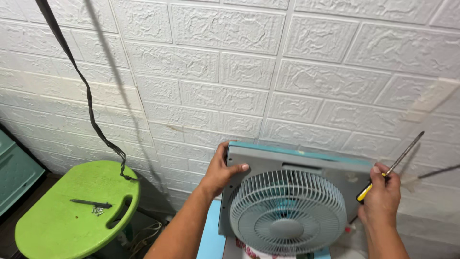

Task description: The person uses a screwdriver to unscrew the fasteners around the front grille of an electric fan resting on a small table, then lifts the grille cover off the fan body and wipes the cover on both sides with a yellow cloth.

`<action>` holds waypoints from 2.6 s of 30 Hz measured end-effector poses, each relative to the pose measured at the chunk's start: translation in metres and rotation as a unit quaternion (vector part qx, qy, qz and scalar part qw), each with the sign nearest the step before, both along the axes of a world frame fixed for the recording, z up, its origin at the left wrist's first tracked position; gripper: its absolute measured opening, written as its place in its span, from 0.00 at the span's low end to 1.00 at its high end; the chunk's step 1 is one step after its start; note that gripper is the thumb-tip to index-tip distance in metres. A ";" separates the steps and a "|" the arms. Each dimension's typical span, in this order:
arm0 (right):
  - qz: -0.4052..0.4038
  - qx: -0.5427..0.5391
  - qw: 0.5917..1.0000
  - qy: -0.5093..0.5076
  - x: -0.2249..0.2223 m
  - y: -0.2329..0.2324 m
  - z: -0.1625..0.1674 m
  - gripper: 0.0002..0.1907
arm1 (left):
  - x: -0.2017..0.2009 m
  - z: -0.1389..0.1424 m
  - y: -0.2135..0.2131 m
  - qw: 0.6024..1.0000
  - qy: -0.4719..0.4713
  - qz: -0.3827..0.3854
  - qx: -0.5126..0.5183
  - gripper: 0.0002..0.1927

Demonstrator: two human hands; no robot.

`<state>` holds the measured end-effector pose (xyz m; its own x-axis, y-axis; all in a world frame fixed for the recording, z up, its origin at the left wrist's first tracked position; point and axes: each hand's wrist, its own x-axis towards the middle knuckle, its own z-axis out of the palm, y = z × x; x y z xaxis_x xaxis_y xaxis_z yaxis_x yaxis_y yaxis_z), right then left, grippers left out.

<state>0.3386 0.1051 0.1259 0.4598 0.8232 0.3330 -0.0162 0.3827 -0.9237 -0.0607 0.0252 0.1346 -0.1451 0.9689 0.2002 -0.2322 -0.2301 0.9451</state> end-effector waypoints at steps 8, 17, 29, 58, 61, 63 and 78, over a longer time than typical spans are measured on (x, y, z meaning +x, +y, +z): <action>0.118 -0.097 0.988 -0.010 -0.084 -0.131 0.035 0.14 | -0.001 0.009 0.005 1.000 0.008 -0.001 -0.031 0.42; 0.385 -0.409 0.821 0.105 -0.208 -0.221 0.084 0.23 | -0.015 0.002 0.003 0.997 0.021 -0.058 -0.043 0.42; 0.407 -0.380 0.813 0.170 -0.236 -0.211 0.070 0.22 | -0.022 -0.008 0.014 0.996 0.035 -0.076 -0.040 0.41; 0.352 -0.325 0.848 0.227 -0.263 -0.194 0.039 0.19 | -0.014 -0.001 0.005 0.987 0.151 0.014 -0.046 0.41; 0.329 -0.336 0.862 0.190 -0.271 -0.200 0.045 0.19 | -0.014 -0.003 0.006 0.987 0.156 0.019 -0.041 0.42; 0.340 -0.328 0.852 0.225 -0.273 -0.201 0.046 0.20 | -0.014 -0.004 0.007 0.988 0.147 0.018 -0.035 0.42; 0.291 -0.365 0.873 0.142 -0.273 -0.205 0.044 0.24 | -0.013 0.001 0.000 0.986 0.156 0.021 -0.056 0.41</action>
<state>0.0656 -0.0995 0.1696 -0.1283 0.8904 -0.4366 -0.2802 -0.4549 -0.8453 -0.0739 0.0253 0.1355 -0.1335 0.9821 0.1332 0.0810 -0.1232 0.9891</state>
